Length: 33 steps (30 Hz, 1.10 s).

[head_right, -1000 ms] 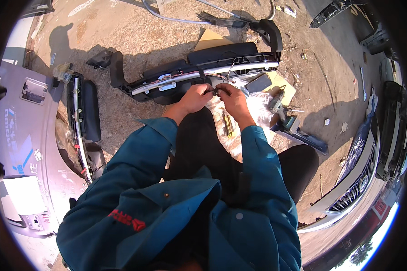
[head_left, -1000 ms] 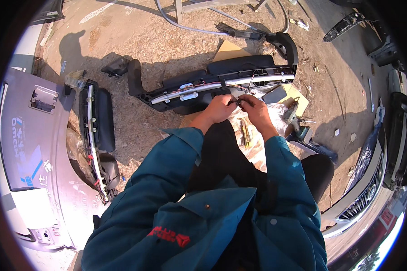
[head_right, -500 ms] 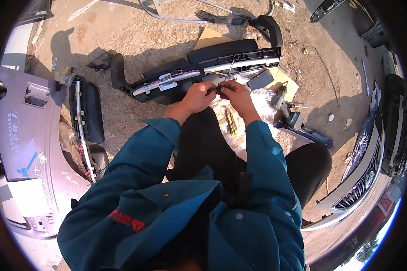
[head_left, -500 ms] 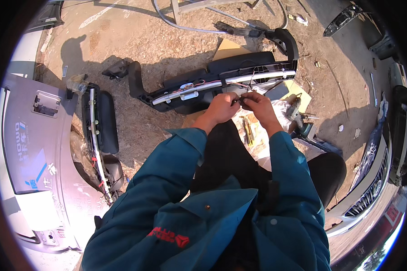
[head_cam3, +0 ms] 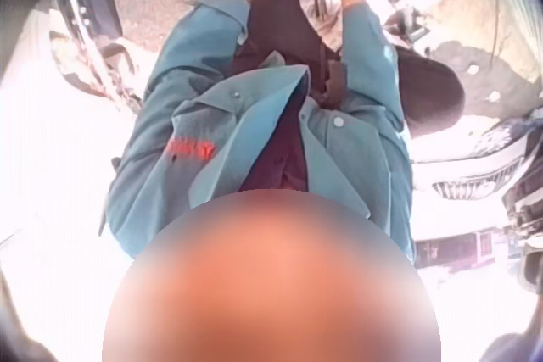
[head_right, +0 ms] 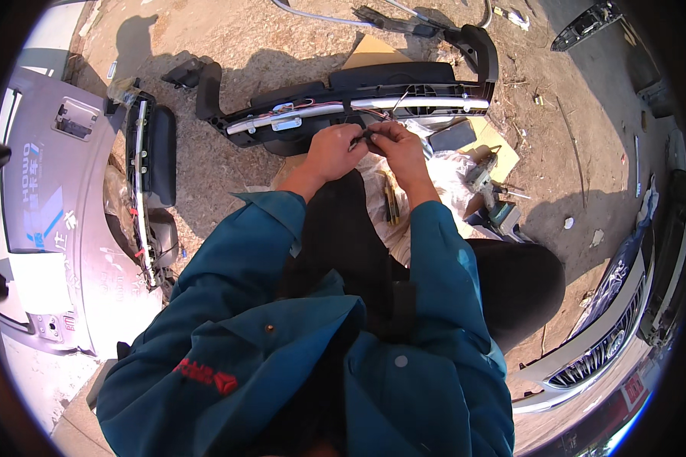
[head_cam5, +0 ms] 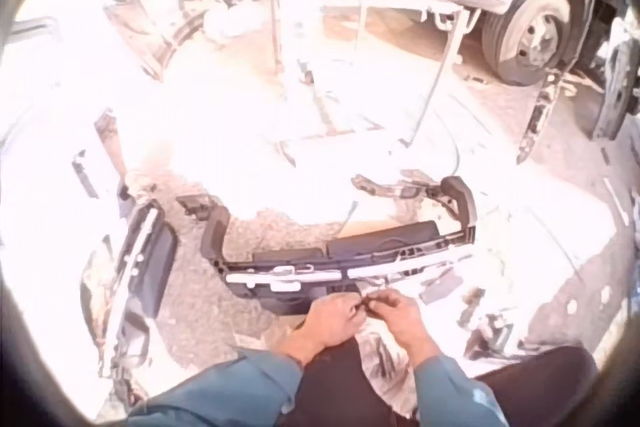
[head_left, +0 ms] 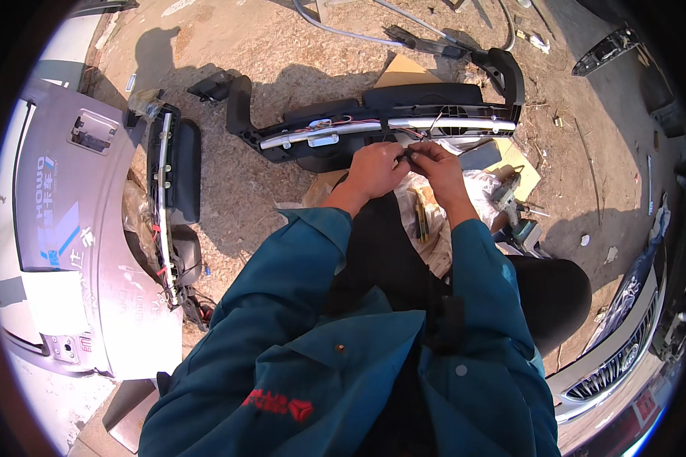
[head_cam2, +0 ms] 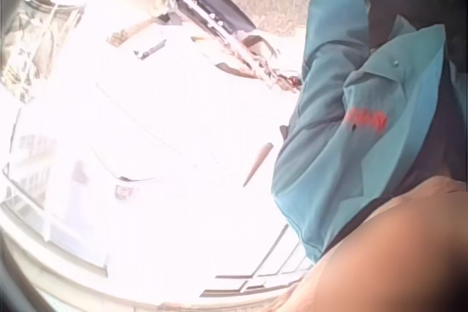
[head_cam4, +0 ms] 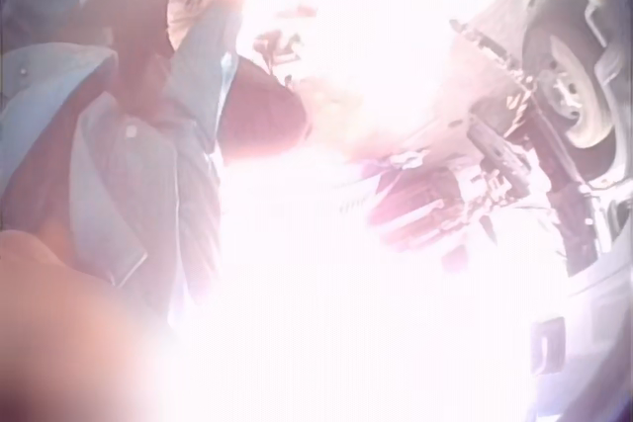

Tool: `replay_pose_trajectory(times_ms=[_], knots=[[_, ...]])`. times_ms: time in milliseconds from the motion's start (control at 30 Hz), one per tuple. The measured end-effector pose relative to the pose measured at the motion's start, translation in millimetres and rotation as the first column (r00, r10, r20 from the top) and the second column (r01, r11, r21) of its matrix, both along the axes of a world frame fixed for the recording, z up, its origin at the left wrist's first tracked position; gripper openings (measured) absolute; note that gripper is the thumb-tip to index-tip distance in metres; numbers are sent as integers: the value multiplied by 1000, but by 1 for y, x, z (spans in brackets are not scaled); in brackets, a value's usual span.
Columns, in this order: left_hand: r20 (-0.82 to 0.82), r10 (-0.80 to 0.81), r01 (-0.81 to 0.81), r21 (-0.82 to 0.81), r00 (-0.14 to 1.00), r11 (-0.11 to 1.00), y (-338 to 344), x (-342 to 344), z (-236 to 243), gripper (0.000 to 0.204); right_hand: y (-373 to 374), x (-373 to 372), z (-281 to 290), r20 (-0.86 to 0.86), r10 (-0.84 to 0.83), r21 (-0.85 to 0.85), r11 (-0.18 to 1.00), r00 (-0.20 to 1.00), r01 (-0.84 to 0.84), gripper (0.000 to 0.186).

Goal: The person kneels on the ground and uses a screwdriver and a power drill to disassemble a car bumper. They remove screws, detach a chrome trim piece, and then work on the internal wiring and components of the bumper assembly.

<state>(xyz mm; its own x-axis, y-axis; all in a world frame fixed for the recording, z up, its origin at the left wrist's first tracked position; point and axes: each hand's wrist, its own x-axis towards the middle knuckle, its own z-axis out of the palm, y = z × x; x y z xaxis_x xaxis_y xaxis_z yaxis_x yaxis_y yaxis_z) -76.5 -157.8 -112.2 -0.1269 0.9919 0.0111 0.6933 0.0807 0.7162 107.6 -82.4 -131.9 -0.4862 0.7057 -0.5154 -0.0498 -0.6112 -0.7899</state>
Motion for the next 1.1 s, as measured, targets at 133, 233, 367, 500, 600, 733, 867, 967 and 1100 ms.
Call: replay_pose_trajectory(times_ms=[133, 233, 367, 500, 600, 733, 867, 967, 1100], knots=[[-42, 11, -10, 38, 999, 999, 1, 5, 3, 20, 1, 1, -7, -50, 2, -5, 1000, 999, -3, 22], [-67, 16, -12, 65, 998, 998, 1, 7, 5, 19, 1, 1, -9, -77, -13, -31, 999, 997, 11, 22], [-65, 5, -1, 63, 998, 998, 3, 8, 3, 19, -1, 3, -12, -122, -18, -38, 999, 992, 13, 23], [-80, 6, 1, 83, 997, 997, 2, 9, 3, 19, 1, 5, -10, -126, -16, -48, 999, 992, 10, 23], [-87, 9, -2, 81, 996, 997, 3, 11, 4, 19, 3, 5, -9, -125, -9, -49, 999, 992, 3, 23], [-73, -9, 15, 83, 997, 996, 5, 11, 4, 19, 3, 8, -14, -131, -11, -52, 999, 991, 4, 24], [-74, -8, 15, 93, 997, 996, 5, 12, 4, 19, 4, 9, -15, -130, -7, -39, 999, 992, 2, 24], [-70, -6, 13, 95, 998, 995, 4, 12, 4, 19, 3, 9, -17, -131, -13, -42, 999, 991, 8, 24], [-85, -23, 32, 107, 996, 994, 5, 12, 3, 18, 3, 9, -12, -122, -35, -71, 997, 992, 26, 21]])
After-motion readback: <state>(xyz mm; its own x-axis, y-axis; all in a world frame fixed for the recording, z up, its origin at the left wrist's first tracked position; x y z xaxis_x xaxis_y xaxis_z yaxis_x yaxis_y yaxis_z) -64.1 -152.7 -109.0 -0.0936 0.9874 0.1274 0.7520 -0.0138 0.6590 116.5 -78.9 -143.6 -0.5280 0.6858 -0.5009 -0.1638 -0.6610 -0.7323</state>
